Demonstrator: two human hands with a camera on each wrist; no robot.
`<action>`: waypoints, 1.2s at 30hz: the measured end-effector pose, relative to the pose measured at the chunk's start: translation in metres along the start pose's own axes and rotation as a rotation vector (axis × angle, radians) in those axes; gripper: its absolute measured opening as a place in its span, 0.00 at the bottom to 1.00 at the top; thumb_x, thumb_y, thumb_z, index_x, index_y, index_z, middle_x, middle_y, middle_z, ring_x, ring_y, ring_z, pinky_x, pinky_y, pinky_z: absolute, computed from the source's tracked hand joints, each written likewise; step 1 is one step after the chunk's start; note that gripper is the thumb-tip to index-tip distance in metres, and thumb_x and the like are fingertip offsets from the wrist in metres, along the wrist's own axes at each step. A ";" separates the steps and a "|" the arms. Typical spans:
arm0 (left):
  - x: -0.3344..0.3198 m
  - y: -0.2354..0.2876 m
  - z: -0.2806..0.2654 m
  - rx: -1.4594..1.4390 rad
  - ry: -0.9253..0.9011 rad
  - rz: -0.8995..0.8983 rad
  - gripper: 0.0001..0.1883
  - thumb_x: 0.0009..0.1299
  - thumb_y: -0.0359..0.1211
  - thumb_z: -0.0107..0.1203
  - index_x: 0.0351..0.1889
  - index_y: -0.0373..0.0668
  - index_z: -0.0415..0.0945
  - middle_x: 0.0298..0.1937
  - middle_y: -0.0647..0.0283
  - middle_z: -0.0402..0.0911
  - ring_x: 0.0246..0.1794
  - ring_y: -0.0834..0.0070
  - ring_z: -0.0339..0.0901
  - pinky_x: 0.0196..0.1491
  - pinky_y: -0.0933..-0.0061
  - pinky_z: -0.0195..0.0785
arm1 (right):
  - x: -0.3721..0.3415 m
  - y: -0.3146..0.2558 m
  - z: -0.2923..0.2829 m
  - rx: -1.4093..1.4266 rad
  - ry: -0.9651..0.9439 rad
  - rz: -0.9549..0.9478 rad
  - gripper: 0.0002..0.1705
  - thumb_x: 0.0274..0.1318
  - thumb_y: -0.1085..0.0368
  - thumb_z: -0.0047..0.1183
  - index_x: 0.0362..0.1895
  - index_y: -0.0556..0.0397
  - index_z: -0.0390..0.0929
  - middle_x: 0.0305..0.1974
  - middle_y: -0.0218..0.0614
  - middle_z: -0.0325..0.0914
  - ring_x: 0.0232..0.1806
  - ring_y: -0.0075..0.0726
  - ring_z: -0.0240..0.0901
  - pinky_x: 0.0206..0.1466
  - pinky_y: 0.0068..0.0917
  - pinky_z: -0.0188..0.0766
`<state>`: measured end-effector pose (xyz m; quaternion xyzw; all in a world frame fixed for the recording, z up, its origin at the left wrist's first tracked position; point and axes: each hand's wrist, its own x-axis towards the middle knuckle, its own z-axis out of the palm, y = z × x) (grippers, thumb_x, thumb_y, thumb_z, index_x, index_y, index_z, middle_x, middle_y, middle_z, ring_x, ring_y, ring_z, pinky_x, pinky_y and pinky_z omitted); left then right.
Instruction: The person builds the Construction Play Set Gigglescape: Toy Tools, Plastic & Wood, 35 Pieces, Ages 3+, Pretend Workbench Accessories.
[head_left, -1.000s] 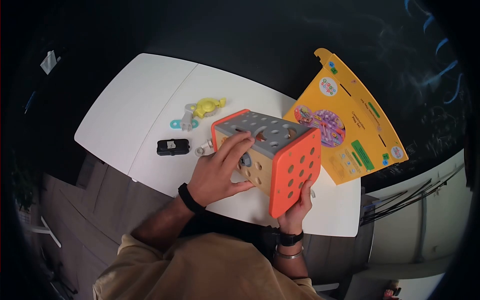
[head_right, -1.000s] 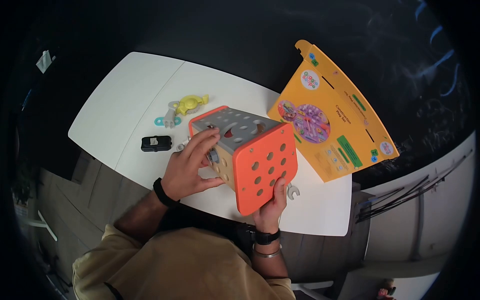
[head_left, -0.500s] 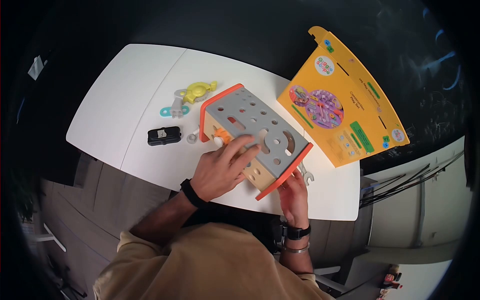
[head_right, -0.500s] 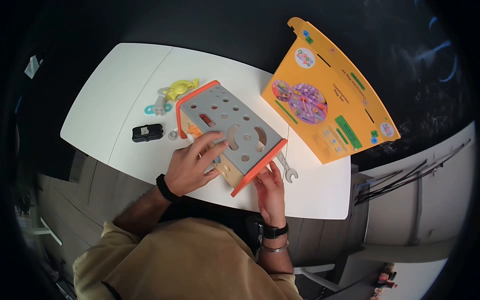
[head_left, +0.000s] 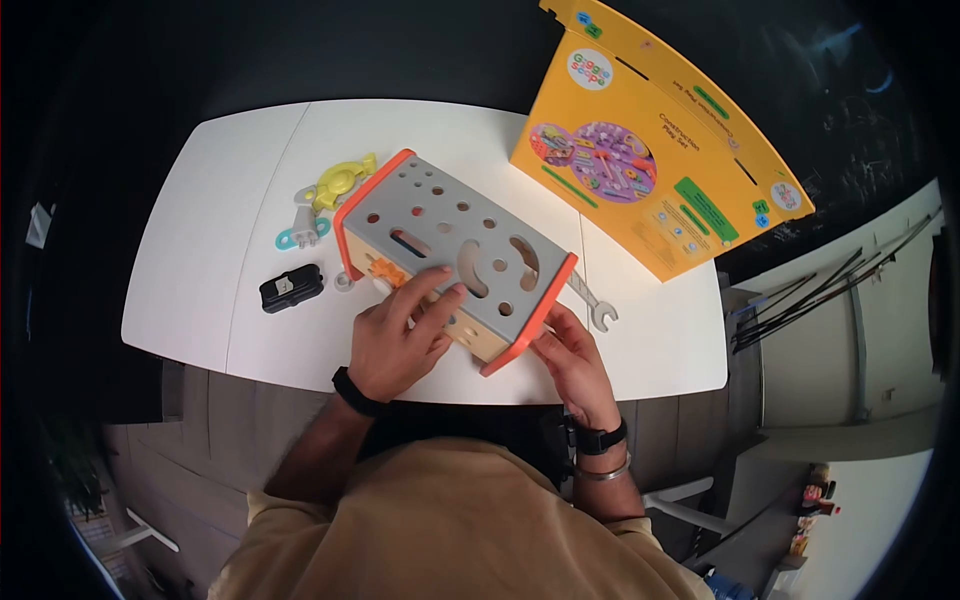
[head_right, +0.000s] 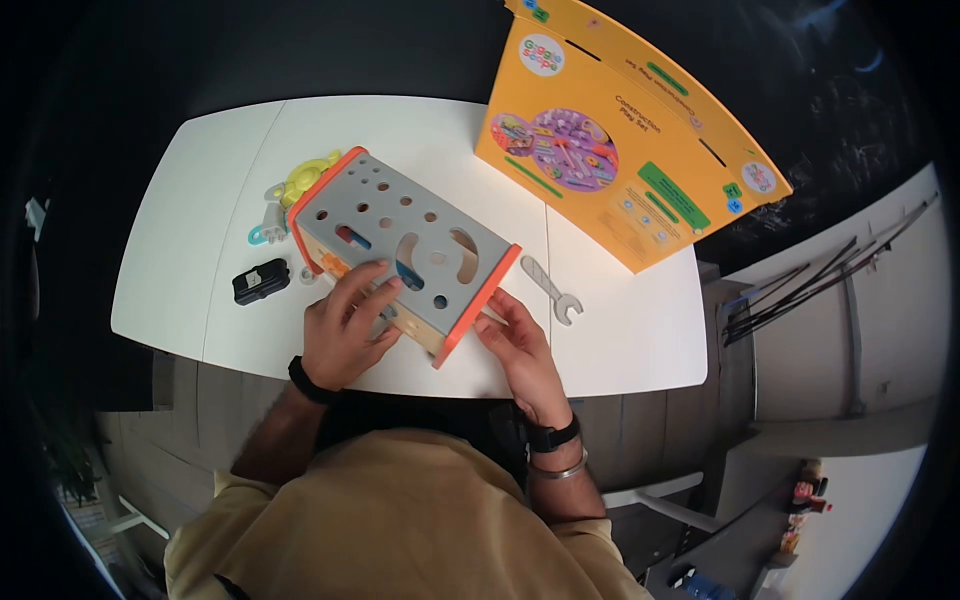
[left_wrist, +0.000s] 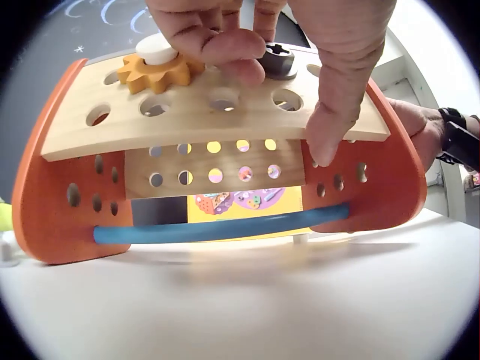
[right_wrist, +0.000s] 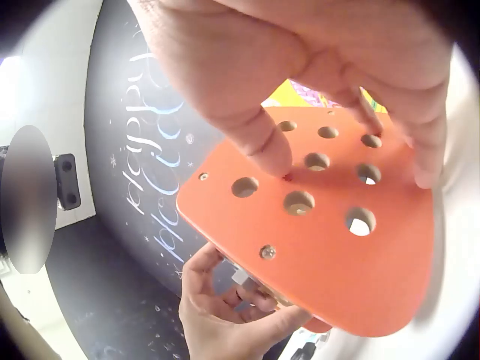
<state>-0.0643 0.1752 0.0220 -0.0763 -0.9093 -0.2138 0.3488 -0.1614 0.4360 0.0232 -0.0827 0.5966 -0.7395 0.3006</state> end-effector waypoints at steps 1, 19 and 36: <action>0.000 -0.001 0.000 -0.006 -0.008 0.005 0.37 0.54 0.26 0.74 0.67 0.51 0.84 0.71 0.66 0.79 0.38 0.77 0.85 0.35 0.73 0.84 | 0.000 -0.002 0.001 0.005 0.010 0.000 0.34 0.79 0.69 0.58 0.84 0.59 0.64 0.78 0.44 0.71 0.76 0.38 0.73 0.81 0.35 0.65; 0.013 -0.051 -0.063 -0.103 0.035 -0.324 0.24 0.62 0.34 0.84 0.54 0.41 0.86 0.49 0.62 0.88 0.28 0.81 0.82 0.31 0.78 0.77 | -0.006 -0.023 -0.010 -0.150 0.159 -0.222 0.22 0.75 0.71 0.63 0.68 0.56 0.74 0.65 0.38 0.81 0.60 0.32 0.81 0.67 0.33 0.79; -0.021 -0.111 -0.041 0.305 -0.199 -0.629 0.17 0.73 0.32 0.68 0.59 0.48 0.85 0.57 0.55 0.88 0.46 0.48 0.90 0.47 0.48 0.86 | -0.008 -0.026 -0.009 -0.184 0.173 -0.294 0.22 0.75 0.73 0.63 0.67 0.56 0.74 0.58 0.37 0.84 0.56 0.29 0.81 0.66 0.30 0.77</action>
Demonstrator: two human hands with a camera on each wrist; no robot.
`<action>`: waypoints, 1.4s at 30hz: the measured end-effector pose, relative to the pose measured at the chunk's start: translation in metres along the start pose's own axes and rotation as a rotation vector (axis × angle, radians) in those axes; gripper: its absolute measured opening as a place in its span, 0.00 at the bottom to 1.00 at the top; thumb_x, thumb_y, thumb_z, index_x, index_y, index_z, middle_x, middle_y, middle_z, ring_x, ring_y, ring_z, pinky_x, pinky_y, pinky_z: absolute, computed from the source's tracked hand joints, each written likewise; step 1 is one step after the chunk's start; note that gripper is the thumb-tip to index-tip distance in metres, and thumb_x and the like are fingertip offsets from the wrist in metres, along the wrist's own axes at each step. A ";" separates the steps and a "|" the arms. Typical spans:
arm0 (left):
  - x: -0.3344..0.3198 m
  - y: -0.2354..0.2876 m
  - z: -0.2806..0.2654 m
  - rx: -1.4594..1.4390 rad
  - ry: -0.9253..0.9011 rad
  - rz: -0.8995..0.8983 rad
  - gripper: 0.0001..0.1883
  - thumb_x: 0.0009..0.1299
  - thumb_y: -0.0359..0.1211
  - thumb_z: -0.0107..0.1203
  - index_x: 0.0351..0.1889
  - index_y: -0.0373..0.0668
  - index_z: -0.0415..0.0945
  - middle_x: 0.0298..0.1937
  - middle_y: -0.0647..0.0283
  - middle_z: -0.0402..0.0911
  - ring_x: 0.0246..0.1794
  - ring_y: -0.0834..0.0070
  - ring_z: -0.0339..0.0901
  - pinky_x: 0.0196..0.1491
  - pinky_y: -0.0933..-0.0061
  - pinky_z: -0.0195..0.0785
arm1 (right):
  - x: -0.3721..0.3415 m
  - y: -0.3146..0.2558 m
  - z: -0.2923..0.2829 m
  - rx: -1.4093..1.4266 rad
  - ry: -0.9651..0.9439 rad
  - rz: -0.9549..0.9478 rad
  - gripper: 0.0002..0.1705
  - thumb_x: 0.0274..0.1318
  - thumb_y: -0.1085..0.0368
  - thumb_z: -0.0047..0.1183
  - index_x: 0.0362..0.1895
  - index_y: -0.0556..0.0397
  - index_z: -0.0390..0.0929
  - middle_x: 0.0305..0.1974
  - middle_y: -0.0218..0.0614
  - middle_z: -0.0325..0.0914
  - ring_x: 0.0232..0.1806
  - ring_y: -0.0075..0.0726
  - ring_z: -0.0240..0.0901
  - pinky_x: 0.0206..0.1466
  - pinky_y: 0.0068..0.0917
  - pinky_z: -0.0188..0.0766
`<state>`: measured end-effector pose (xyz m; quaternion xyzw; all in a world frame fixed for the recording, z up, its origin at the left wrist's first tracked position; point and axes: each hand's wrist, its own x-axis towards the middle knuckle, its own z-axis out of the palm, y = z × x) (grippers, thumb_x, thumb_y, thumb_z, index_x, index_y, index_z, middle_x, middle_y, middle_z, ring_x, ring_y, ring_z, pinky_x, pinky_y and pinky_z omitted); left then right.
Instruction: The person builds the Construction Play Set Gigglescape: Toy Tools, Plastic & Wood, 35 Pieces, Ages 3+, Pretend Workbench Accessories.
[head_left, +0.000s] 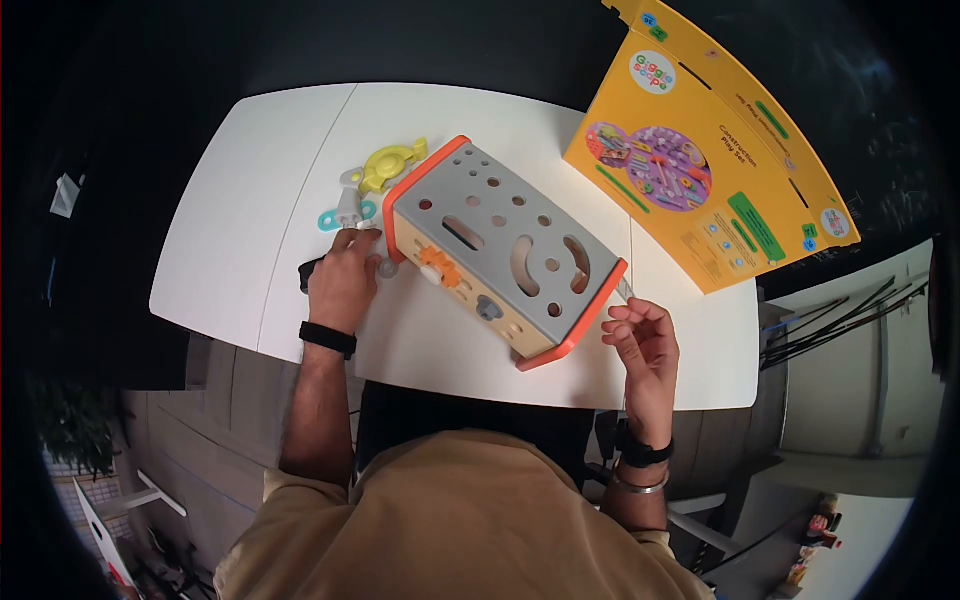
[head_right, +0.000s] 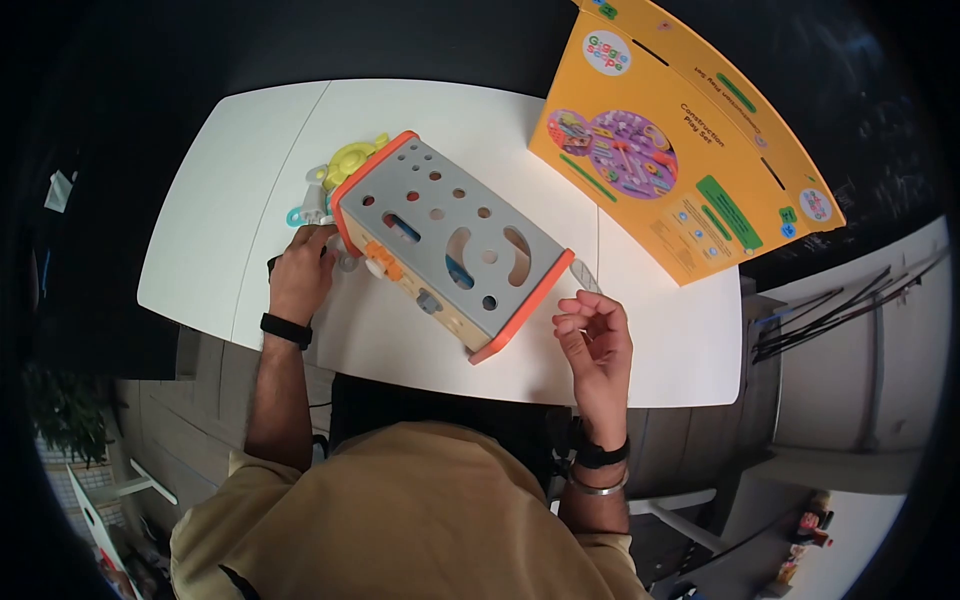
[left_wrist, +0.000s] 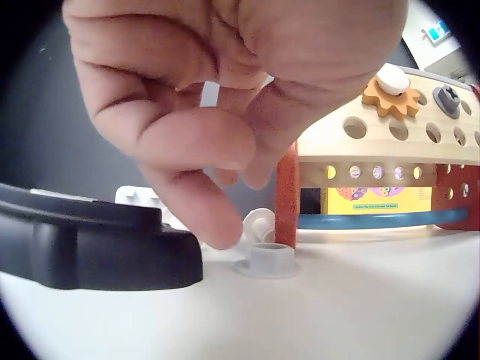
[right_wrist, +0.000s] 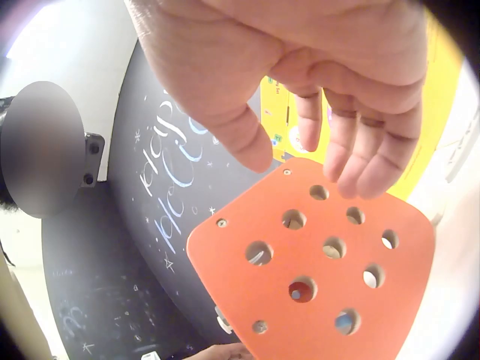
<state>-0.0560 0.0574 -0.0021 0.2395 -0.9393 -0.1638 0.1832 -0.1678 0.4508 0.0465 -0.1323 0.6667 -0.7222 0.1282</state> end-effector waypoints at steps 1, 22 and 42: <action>0.001 -0.001 0.003 0.001 0.000 0.004 0.17 0.73 0.32 0.68 0.59 0.48 0.85 0.57 0.55 0.88 0.46 0.48 0.90 0.47 0.48 0.86 | 0.000 0.000 0.000 -0.002 -0.003 0.000 0.22 0.75 0.74 0.63 0.67 0.57 0.74 0.57 0.37 0.84 0.56 0.29 0.81 0.65 0.30 0.77; 0.007 0.011 -0.001 0.089 -0.001 -0.099 0.18 0.66 0.32 0.76 0.53 0.44 0.84 0.45 0.54 0.89 0.45 0.52 0.90 0.48 0.50 0.83 | -0.009 -0.020 -0.003 0.044 -0.012 -0.102 0.17 0.75 0.74 0.63 0.63 0.57 0.77 0.53 0.35 0.87 0.53 0.28 0.82 0.64 0.29 0.78; -0.019 0.099 -0.068 -0.701 0.049 0.226 0.18 0.70 0.17 0.70 0.56 0.38 0.83 0.43 0.60 0.90 0.41 0.77 0.88 0.48 0.73 0.82 | -0.026 -0.025 0.019 -0.082 -0.045 -0.259 0.12 0.70 0.77 0.66 0.54 0.58 0.83 0.48 0.33 0.88 0.51 0.26 0.83 0.61 0.27 0.78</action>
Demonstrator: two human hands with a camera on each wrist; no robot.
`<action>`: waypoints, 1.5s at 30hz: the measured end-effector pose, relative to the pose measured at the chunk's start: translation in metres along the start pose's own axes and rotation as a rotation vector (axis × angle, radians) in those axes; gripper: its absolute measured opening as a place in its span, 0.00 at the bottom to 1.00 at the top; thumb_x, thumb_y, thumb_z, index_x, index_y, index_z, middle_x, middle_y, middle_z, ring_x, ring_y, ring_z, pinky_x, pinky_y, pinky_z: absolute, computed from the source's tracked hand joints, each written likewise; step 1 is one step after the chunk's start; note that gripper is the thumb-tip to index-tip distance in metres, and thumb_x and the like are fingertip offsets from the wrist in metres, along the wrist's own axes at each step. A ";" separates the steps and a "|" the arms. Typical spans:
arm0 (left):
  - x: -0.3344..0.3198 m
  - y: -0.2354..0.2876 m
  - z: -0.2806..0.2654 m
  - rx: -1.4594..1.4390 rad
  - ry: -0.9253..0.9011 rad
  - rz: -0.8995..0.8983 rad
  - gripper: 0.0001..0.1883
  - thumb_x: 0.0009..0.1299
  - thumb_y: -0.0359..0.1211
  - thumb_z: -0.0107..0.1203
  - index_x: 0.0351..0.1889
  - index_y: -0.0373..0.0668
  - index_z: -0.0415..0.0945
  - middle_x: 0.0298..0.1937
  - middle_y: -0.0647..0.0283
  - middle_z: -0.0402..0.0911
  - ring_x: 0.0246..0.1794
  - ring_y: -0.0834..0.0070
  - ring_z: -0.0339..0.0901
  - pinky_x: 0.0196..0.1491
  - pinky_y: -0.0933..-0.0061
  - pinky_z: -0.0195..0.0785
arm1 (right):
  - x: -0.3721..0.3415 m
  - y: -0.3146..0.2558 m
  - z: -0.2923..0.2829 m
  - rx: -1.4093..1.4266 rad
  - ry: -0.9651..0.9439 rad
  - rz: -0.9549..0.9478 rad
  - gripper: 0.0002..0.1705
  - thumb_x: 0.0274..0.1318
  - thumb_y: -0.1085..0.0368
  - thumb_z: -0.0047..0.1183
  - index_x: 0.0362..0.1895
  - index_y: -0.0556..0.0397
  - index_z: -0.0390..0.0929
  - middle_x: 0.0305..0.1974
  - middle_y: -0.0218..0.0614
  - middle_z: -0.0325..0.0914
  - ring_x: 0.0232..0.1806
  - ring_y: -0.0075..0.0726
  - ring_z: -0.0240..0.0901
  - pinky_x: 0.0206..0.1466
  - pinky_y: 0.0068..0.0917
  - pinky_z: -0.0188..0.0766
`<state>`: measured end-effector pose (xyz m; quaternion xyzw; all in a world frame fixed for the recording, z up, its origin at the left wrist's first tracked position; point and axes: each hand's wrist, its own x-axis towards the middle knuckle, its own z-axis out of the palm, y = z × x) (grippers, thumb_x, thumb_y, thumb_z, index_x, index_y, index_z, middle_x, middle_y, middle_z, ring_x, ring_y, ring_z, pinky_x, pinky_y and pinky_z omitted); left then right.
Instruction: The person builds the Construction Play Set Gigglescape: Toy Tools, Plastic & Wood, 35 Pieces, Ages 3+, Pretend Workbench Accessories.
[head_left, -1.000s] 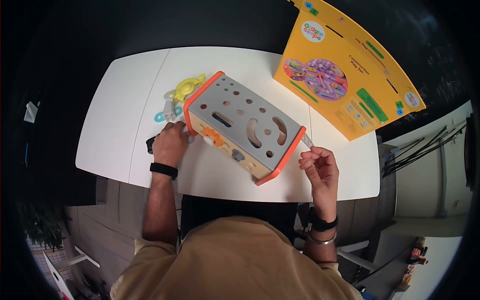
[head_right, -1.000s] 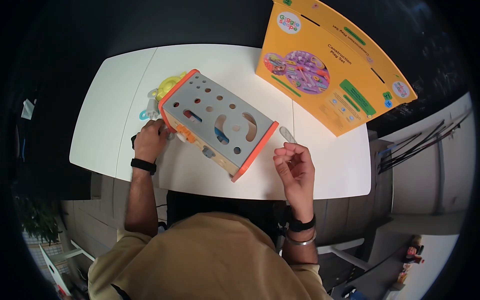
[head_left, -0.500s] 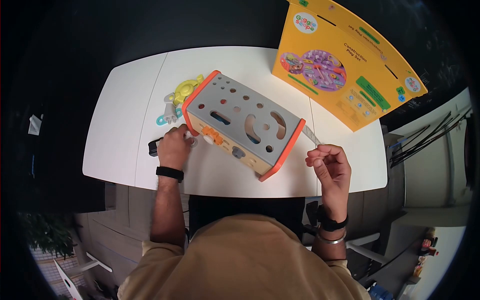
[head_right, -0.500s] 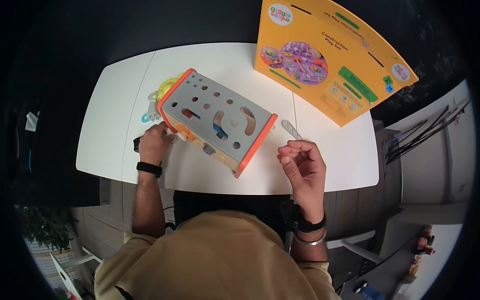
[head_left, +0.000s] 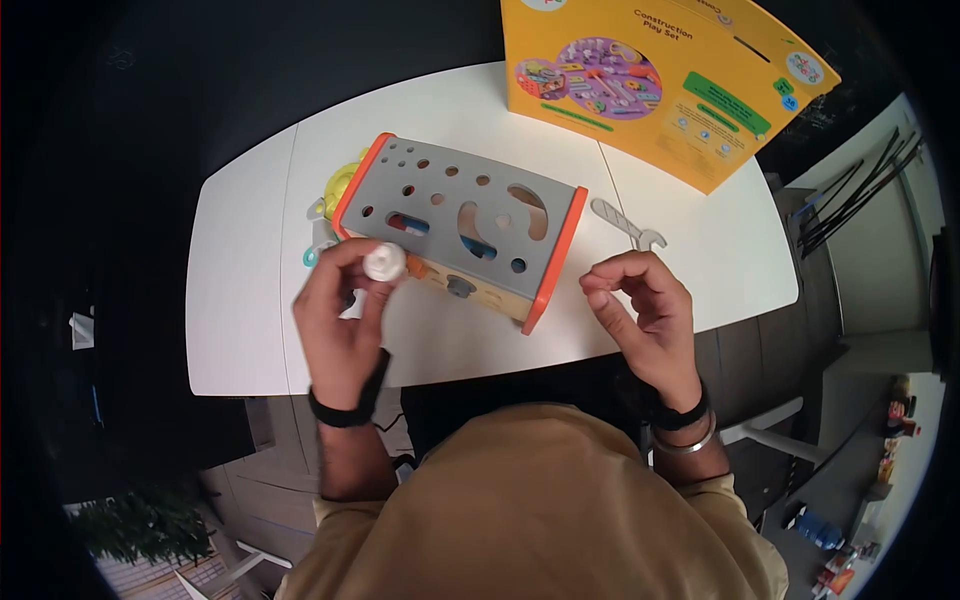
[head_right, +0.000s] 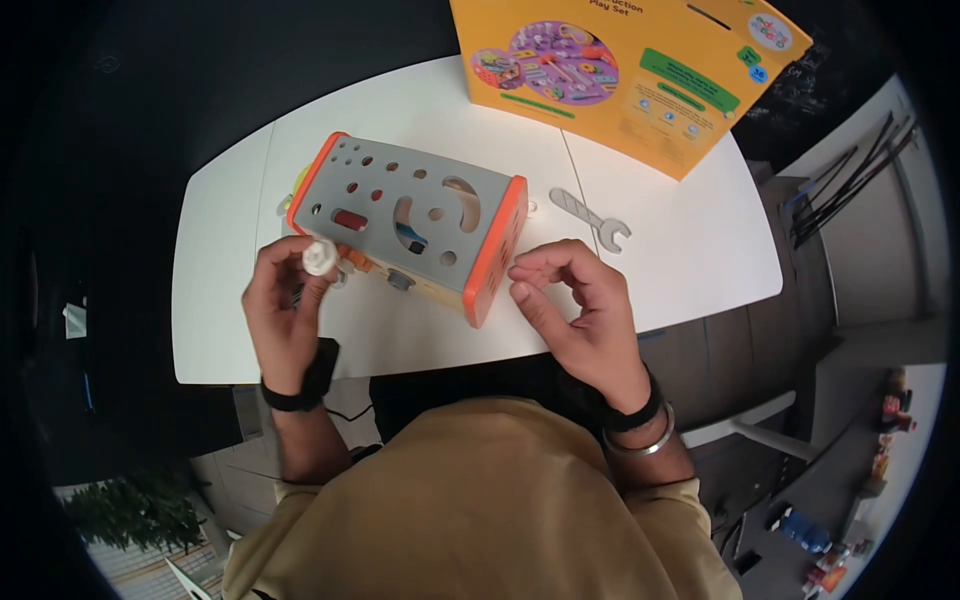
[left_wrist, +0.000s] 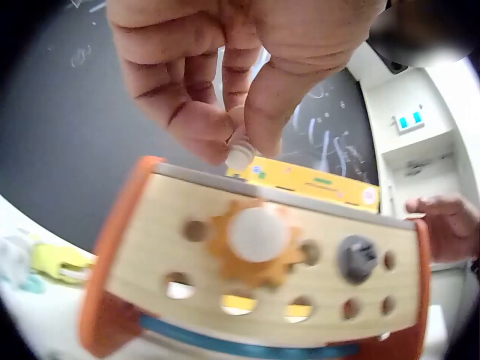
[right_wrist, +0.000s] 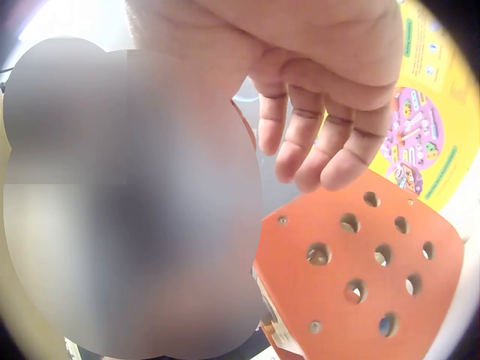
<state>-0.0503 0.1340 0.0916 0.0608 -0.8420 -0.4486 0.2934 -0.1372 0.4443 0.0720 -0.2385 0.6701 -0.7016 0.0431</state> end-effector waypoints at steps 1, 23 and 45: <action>-0.004 0.008 0.007 -0.033 -0.096 0.043 0.21 0.72 0.15 0.68 0.60 0.37 0.79 0.55 0.61 0.87 0.51 0.76 0.85 0.56 0.73 0.80 | 0.001 0.000 0.002 -0.035 -0.034 -0.035 0.11 0.70 0.77 0.66 0.53 0.58 0.84 0.46 0.33 0.88 0.49 0.26 0.83 0.60 0.28 0.78; 0.004 0.030 0.077 0.097 -0.244 0.328 0.20 0.71 0.15 0.67 0.59 0.38 0.84 0.60 0.54 0.90 0.41 0.71 0.87 0.47 0.70 0.80 | -0.001 -0.001 0.022 -0.320 -0.025 -0.352 0.16 0.58 0.78 0.70 0.50 0.55 0.84 0.56 0.41 0.82 0.51 0.50 0.85 0.52 0.40 0.85; 0.012 0.051 0.071 0.136 -0.337 0.338 0.20 0.67 0.18 0.62 0.56 0.39 0.86 0.67 0.52 0.87 0.60 0.55 0.86 0.64 0.59 0.77 | 0.001 0.017 0.026 -0.319 0.008 -0.384 0.16 0.60 0.75 0.68 0.52 0.54 0.83 0.57 0.38 0.83 0.51 0.50 0.86 0.50 0.41 0.86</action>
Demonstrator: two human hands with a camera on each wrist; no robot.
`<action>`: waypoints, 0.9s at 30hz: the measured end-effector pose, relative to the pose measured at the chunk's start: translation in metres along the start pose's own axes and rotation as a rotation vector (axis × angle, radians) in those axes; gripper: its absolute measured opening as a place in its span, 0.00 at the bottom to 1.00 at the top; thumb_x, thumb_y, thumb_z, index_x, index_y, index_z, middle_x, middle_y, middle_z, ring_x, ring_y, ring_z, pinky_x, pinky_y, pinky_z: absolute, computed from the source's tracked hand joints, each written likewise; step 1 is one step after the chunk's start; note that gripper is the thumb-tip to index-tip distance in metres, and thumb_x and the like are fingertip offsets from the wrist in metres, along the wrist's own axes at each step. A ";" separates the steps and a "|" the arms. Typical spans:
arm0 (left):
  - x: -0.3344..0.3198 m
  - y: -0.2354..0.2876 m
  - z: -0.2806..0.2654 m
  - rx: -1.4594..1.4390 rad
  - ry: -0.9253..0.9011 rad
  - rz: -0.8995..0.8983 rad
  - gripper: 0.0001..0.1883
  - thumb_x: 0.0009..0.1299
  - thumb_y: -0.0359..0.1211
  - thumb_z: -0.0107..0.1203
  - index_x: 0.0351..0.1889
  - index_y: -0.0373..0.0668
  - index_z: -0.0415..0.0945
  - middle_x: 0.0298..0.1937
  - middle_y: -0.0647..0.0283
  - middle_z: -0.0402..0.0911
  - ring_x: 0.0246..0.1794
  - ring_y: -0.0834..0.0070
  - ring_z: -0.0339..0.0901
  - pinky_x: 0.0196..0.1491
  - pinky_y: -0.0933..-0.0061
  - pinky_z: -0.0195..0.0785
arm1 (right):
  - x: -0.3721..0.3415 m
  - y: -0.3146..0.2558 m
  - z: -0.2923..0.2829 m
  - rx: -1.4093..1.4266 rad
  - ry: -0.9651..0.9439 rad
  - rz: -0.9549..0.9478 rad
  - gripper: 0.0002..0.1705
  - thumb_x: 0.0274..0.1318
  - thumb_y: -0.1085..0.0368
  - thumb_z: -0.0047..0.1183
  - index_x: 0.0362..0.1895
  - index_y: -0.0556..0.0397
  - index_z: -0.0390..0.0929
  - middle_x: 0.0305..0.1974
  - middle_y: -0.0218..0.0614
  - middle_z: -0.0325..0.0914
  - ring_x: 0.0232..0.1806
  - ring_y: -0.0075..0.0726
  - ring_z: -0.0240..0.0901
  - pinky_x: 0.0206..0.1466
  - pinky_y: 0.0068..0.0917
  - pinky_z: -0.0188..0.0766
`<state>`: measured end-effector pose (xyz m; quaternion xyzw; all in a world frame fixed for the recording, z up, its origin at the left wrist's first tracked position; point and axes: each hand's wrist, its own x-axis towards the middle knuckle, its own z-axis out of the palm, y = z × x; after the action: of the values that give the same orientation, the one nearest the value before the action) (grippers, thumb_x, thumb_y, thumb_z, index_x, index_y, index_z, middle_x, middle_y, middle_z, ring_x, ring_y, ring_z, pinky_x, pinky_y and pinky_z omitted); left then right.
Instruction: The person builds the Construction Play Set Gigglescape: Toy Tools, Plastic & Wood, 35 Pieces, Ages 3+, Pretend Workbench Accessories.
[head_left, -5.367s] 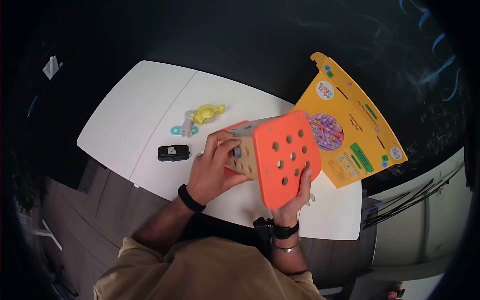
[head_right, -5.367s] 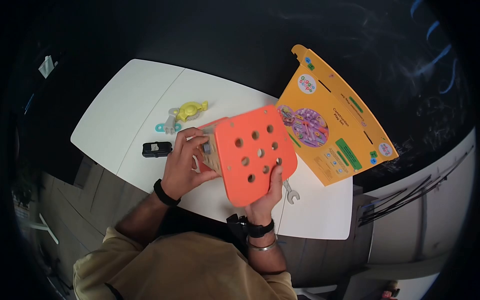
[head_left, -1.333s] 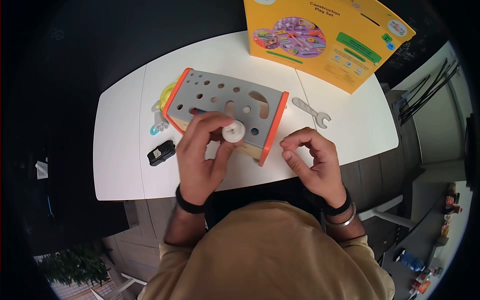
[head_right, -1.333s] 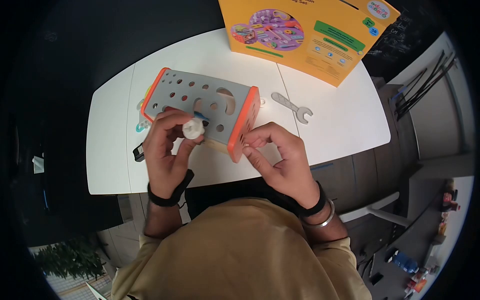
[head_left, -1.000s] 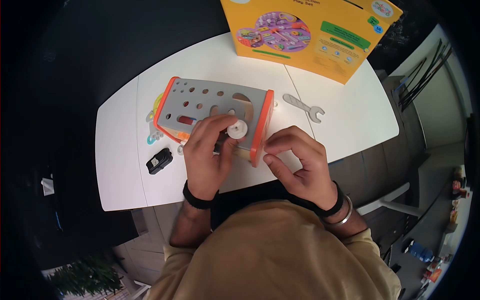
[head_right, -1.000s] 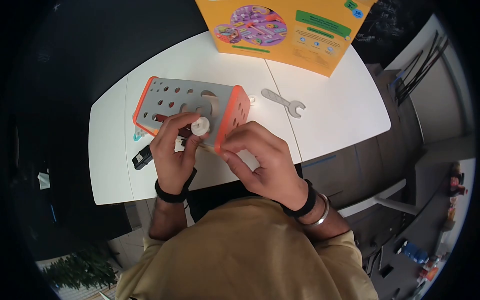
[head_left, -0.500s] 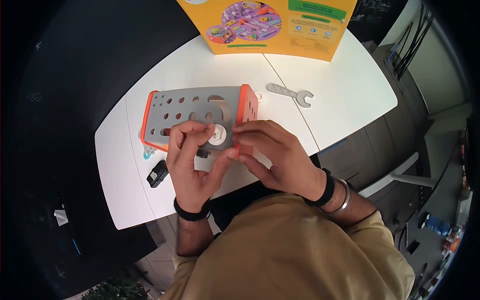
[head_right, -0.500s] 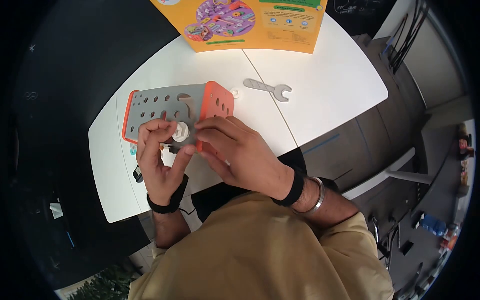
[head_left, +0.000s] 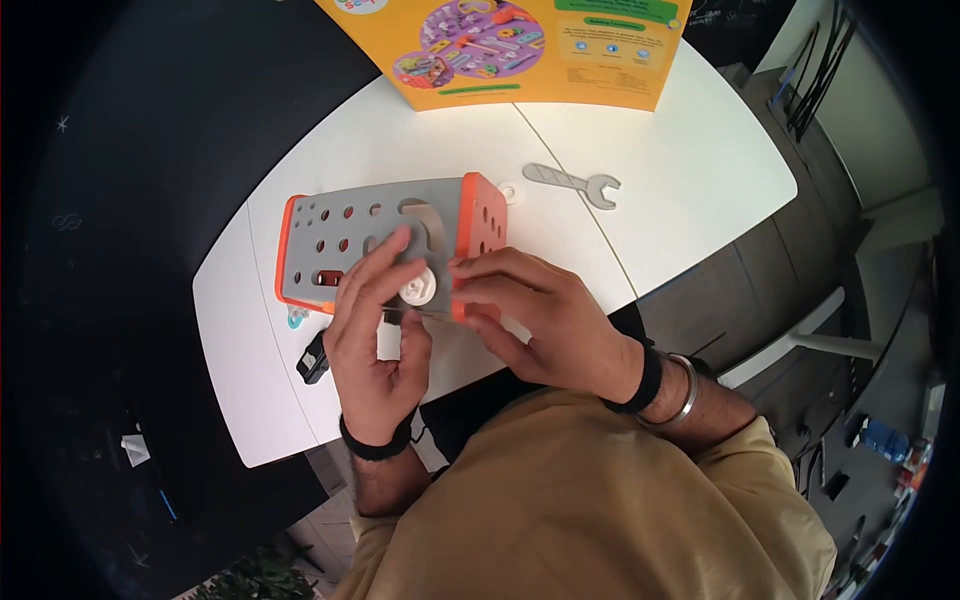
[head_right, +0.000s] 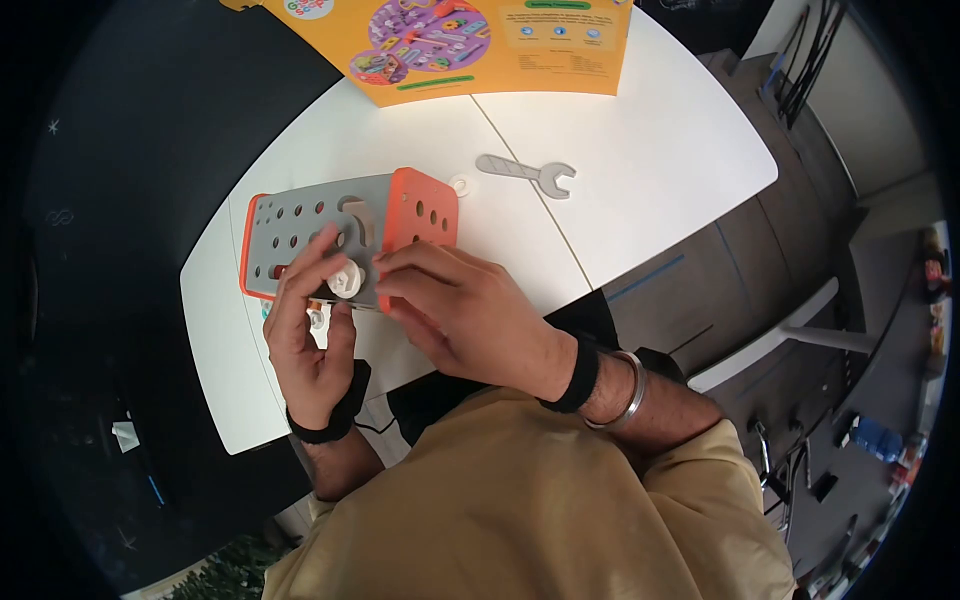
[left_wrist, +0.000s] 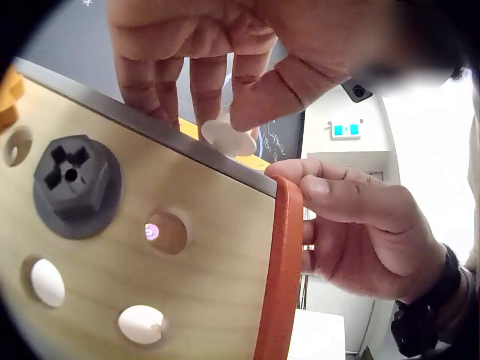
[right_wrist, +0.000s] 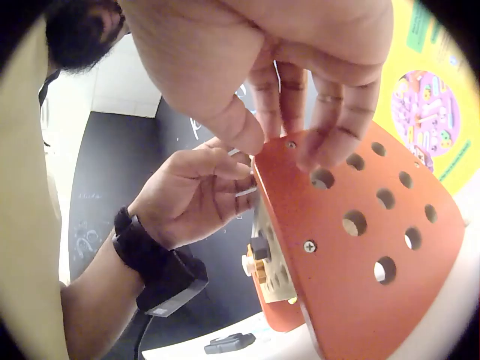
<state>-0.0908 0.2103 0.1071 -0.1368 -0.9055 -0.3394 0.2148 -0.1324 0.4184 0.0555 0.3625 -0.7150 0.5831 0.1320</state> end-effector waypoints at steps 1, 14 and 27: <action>0.001 0.002 0.002 -0.019 0.044 -0.033 0.19 0.68 0.21 0.67 0.58 0.40 0.86 0.66 0.53 0.87 0.57 0.57 0.86 0.61 0.61 0.78 | 0.000 0.000 0.000 -0.008 0.004 0.004 0.16 0.61 0.75 0.68 0.52 0.53 0.83 0.57 0.37 0.83 0.51 0.49 0.86 0.50 0.41 0.86; 0.008 0.006 -0.005 0.151 0.051 -0.034 0.12 0.70 0.28 0.76 0.50 0.40 0.89 0.48 0.59 0.94 0.48 0.64 0.86 0.53 0.64 0.78 | -0.003 0.000 -0.001 -0.020 -0.039 0.041 0.17 0.60 0.76 0.70 0.53 0.53 0.85 0.60 0.39 0.84 0.54 0.48 0.88 0.56 0.39 0.88; 0.009 0.014 -0.006 0.158 0.053 -0.149 0.14 0.73 0.27 0.73 0.54 0.38 0.84 0.47 0.60 0.88 0.46 0.75 0.79 0.52 0.72 0.74 | -0.002 -0.001 -0.002 -0.003 -0.049 0.060 0.17 0.59 0.75 0.71 0.52 0.53 0.85 0.59 0.39 0.84 0.54 0.48 0.88 0.55 0.39 0.88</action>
<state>-0.0912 0.2176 0.1228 -0.0428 -0.9310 -0.2857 0.2230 -0.1301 0.4209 0.0555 0.3548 -0.7296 0.5765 0.0973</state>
